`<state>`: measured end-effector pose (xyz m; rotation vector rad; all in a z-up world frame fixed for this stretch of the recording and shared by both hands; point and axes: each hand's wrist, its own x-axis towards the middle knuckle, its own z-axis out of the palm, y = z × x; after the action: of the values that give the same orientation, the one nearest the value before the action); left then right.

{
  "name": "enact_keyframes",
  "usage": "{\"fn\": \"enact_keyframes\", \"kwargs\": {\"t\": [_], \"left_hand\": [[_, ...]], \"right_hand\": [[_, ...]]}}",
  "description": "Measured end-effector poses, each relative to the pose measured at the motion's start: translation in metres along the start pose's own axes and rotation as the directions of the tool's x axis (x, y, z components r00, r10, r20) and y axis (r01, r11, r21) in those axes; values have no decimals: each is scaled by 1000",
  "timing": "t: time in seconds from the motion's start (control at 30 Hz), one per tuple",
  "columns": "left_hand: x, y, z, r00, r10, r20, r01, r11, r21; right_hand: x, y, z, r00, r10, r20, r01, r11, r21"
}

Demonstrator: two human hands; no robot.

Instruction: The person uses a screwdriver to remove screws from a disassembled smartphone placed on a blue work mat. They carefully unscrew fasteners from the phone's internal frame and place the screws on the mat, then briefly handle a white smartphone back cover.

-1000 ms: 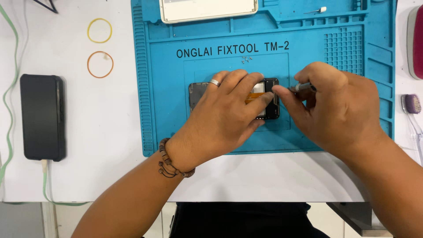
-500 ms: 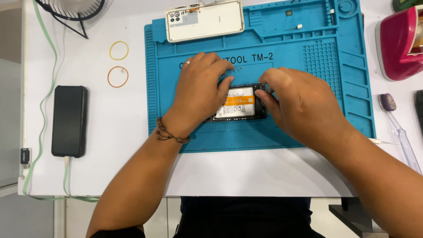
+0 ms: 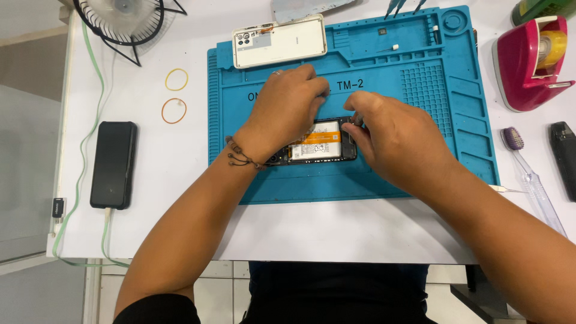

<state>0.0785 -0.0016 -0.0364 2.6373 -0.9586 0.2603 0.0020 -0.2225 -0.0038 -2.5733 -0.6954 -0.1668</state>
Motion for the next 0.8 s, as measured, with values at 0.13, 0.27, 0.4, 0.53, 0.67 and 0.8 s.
{"fn": "enact_keyframes", "kwargs": {"t": [0.13, 0.27, 0.4, 0.53, 0.67, 0.8], "left_hand": [[9, 0, 3, 998, 47, 33, -50, 996, 76], [12, 4, 5, 995, 57, 85, -70, 985, 158], [14, 5, 12, 990, 79, 119, -108, 957, 270], [8, 17, -9, 998, 67, -6, -66, 997, 46], [-13, 50, -45, 961, -266, -69, 166, 762, -626], [-40, 58, -43, 910, -400, 111, 152, 71, -986]], "right_hand": [[-5, 6, -3, 994, -73, -85, 80, 993, 88], [-10, 12, -3, 978, -51, -202, 87, 981, 173], [-11, 15, -11, 931, -66, -359, 156, 961, 229], [-7, 8, -16, 902, -63, -427, 212, 926, 313], [-6, -2, -27, 887, 7, -462, 238, 850, 470], [-6, -17, -32, 899, 150, -412, 178, 733, 656]]}}
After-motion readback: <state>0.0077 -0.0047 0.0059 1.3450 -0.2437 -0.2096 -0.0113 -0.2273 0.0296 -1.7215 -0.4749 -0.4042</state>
